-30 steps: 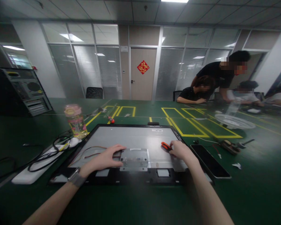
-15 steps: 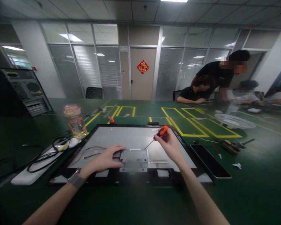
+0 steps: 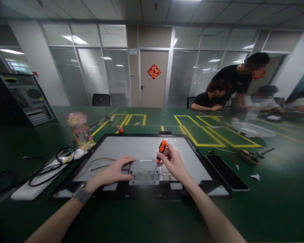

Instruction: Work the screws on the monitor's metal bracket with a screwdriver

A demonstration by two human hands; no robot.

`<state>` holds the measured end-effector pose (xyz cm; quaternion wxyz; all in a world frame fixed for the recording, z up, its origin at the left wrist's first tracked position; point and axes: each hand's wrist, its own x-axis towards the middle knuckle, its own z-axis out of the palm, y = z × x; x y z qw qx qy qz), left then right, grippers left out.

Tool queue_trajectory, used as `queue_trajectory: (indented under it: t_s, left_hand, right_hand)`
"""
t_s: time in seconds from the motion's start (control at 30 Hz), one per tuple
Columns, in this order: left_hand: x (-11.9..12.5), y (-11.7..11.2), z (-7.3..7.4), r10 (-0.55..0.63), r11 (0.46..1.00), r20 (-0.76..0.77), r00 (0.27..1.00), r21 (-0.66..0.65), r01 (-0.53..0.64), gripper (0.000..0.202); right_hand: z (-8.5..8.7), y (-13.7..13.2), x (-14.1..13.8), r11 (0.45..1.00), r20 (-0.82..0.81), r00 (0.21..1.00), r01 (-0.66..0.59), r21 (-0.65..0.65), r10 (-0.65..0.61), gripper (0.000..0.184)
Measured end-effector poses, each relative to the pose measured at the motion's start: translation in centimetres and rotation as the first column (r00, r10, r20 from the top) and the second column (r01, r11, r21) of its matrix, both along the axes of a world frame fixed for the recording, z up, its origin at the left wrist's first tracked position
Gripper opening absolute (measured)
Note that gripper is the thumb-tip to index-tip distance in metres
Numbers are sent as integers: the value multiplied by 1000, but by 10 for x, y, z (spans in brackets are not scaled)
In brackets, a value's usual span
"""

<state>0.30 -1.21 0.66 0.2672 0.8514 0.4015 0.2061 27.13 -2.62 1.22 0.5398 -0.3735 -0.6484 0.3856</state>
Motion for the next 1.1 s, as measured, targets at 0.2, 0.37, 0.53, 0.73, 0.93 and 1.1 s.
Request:
queue_trajectory:
  t_s: [0.2,0.37,0.53,0.73,0.93,1.1]
  left_hand:
    - [0,0,0,-8,1000,-1,1000,1,8,60]
    - [0,2,-4,-6,1000,2,1000,5,6,59]
    - [-2,3,-6,-2,1000,-2,1000,-2,2,59]
    - [-1,2,-3,-8,1000,2,1000,0,8,58]
    - [-1,1,-3,-9,1000,-5,1000,0,9,59]
    - [-2,3,-5,-13,1000,-1,1000,7,13,59]
  right_hand:
    - [2,-1,-1,1000,15,1000,-11,-3,11,25]
    - [4,-2,-1,1000,30,1000,3,2,-3,26]
    - [4,-2,0,1000,32,999,6,11,-7,26]
    - [7,-2,2,999,-2,1000,31,12,-31,28]
    - [3,-2,0,1000,13,1000,-7,-5,7,28]
    - [4,-3,-2,1000,71,997,-13,11,12,25]
